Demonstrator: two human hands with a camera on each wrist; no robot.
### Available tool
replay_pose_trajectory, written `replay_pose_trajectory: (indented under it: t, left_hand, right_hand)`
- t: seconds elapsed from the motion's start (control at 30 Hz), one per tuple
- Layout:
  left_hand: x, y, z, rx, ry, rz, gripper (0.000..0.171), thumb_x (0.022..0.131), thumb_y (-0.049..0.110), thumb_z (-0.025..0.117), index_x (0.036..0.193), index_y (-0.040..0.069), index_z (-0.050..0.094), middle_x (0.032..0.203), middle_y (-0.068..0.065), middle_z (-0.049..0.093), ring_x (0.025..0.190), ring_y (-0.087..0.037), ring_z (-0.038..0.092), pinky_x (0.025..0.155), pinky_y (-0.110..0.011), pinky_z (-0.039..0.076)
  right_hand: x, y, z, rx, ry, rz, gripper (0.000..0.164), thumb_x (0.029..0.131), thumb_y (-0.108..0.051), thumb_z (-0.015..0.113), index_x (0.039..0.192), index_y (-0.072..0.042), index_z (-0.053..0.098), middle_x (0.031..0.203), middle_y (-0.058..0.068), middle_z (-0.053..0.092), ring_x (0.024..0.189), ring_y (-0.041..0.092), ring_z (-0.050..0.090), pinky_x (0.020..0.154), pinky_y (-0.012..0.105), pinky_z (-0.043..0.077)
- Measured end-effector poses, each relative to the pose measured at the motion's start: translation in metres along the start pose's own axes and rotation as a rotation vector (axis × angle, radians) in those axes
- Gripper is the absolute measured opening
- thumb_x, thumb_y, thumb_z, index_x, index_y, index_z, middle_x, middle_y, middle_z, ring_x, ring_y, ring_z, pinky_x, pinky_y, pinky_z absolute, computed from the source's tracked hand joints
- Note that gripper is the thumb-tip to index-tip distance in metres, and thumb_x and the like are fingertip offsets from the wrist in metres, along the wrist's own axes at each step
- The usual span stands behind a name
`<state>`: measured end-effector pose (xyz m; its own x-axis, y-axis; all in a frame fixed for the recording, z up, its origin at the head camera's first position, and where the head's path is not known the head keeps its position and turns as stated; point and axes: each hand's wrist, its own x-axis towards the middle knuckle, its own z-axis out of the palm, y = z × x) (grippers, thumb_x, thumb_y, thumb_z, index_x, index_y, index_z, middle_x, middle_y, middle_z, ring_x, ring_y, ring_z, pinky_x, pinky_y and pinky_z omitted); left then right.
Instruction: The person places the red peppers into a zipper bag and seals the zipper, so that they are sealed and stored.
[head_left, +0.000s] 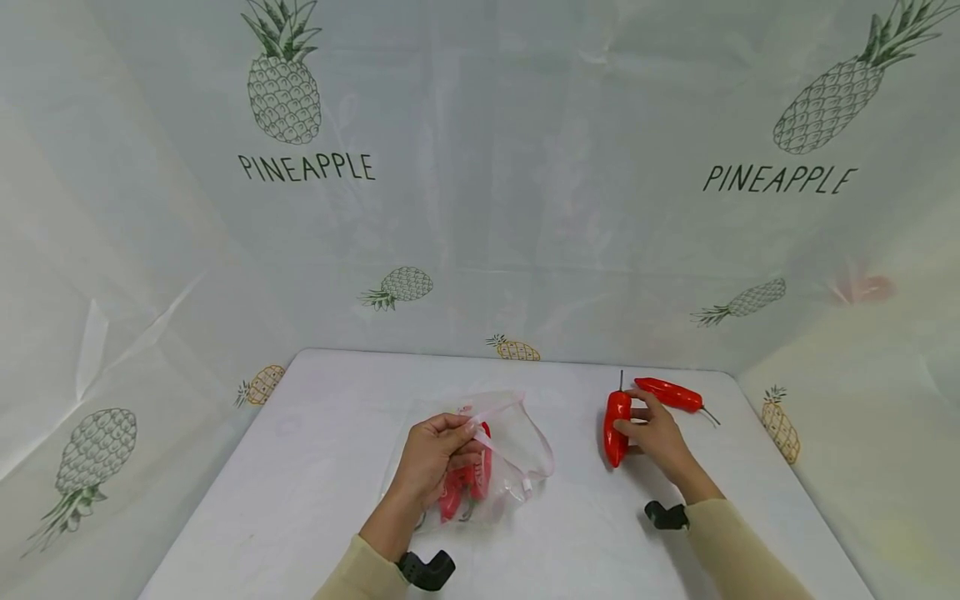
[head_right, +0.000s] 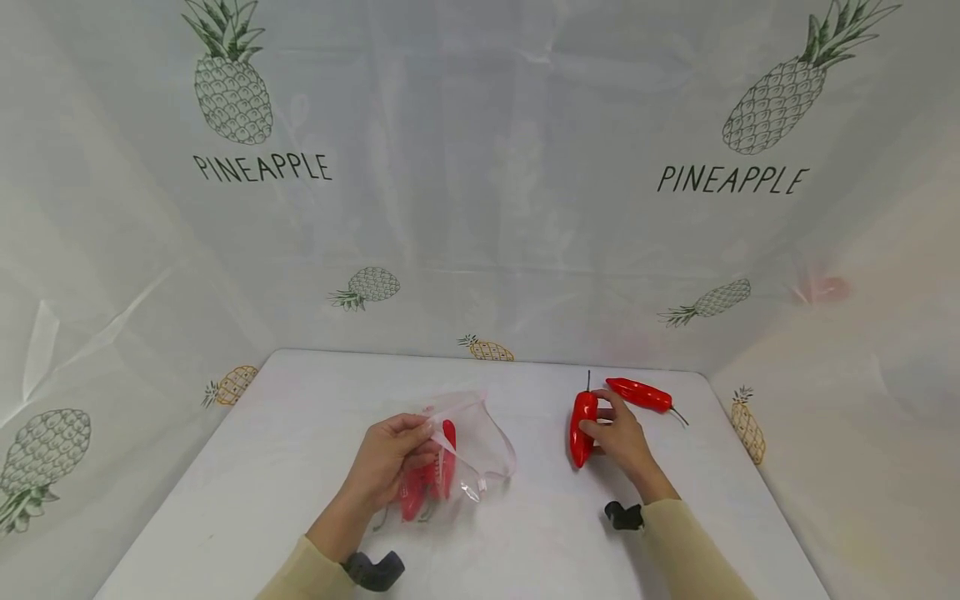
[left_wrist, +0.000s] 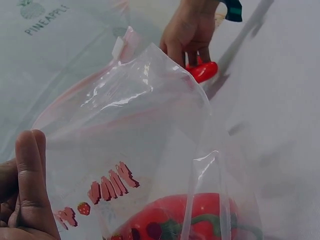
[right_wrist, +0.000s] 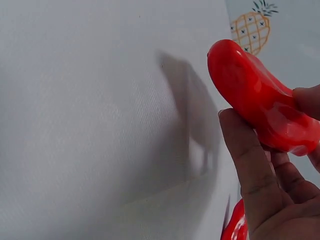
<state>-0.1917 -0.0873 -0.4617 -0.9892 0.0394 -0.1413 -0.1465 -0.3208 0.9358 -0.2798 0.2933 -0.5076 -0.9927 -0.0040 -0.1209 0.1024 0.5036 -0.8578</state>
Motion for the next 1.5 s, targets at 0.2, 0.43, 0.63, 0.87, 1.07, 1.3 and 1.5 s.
replay_pose_trajectory:
  t: [0.2,0.43,0.63,0.87,1.07,1.3,1.5]
  left_hand:
    - [0.0,0.001,0.0,-0.002,-0.006,0.004,0.019,0.098,0.008,0.075,0.112,-0.004,0.071,0.082,-0.006,0.076,0.071,-0.014,0.075,0.069,-0.03,0.067]
    - [0.001,0.001,0.0,-0.011,-0.012,0.013,0.022,0.097,0.007,0.075,0.114,-0.007,0.069,0.084,-0.006,0.076,0.071,-0.013,0.076,0.069,-0.03,0.067]
    - [0.001,0.001,0.001,-0.002,-0.005,0.006,0.023,0.098,0.007,0.075,0.114,-0.008,0.069,0.083,-0.007,0.076,0.072,-0.014,0.075,0.069,-0.029,0.067]
    - [0.001,0.0,-0.001,0.003,-0.016,0.014,0.021,0.098,0.008,0.075,0.113,-0.006,0.07,0.083,-0.006,0.076,0.072,-0.014,0.076,0.07,-0.03,0.067]
    - [0.002,0.0,0.0,0.006,-0.01,0.009,0.02,0.098,0.008,0.075,0.113,-0.005,0.071,0.084,-0.007,0.077,0.072,-0.014,0.076,0.069,-0.029,0.066]
    - [0.002,0.0,0.001,0.014,-0.008,0.013,0.021,0.098,0.008,0.074,0.113,-0.006,0.07,0.084,-0.007,0.076,0.071,-0.014,0.076,0.068,-0.028,0.066]
    - [0.002,0.002,0.003,0.018,0.0,0.009,0.023,0.098,0.008,0.074,0.114,-0.008,0.07,0.084,-0.008,0.076,0.071,-0.014,0.076,0.067,-0.027,0.066]
  right_hand:
    - [-0.004,-0.006,0.003,0.036,-0.011,0.006,0.079,0.097,-0.02,0.076,0.161,-0.01,0.03,0.15,0.03,0.046,0.132,0.05,0.051,0.078,0.044,0.068]
    - [-0.014,-0.016,0.009,0.062,-0.031,-0.025,0.074,0.098,-0.02,0.075,0.159,-0.01,0.034,0.146,0.03,0.049,0.123,0.044,0.058,0.075,0.043,0.068]
    - [-0.023,-0.029,0.014,0.081,-0.046,-0.061,0.071,0.097,-0.019,0.076,0.156,-0.011,0.038,0.141,0.028,0.053,0.115,0.038,0.062,0.073,0.043,0.068]
    - [-0.031,-0.045,0.019,0.084,-0.06,-0.103,0.068,0.096,-0.017,0.076,0.154,-0.011,0.041,0.137,0.027,0.057,0.111,0.035,0.064,0.072,0.041,0.068]
    - [-0.039,-0.06,0.024,0.088,-0.088,-0.134,0.066,0.095,-0.016,0.077,0.152,-0.011,0.044,0.134,0.026,0.059,0.108,0.034,0.065,0.071,0.041,0.068]
    - [-0.049,-0.076,0.03,0.062,-0.124,-0.156,0.066,0.092,-0.017,0.08,0.15,-0.013,0.049,0.131,0.022,0.064,0.104,0.031,0.067,0.069,0.039,0.067]
    - [-0.061,-0.089,0.036,0.046,-0.192,-0.176,0.064,0.089,-0.016,0.082,0.147,-0.013,0.054,0.126,0.019,0.067,0.099,0.027,0.068,0.067,0.039,0.067]
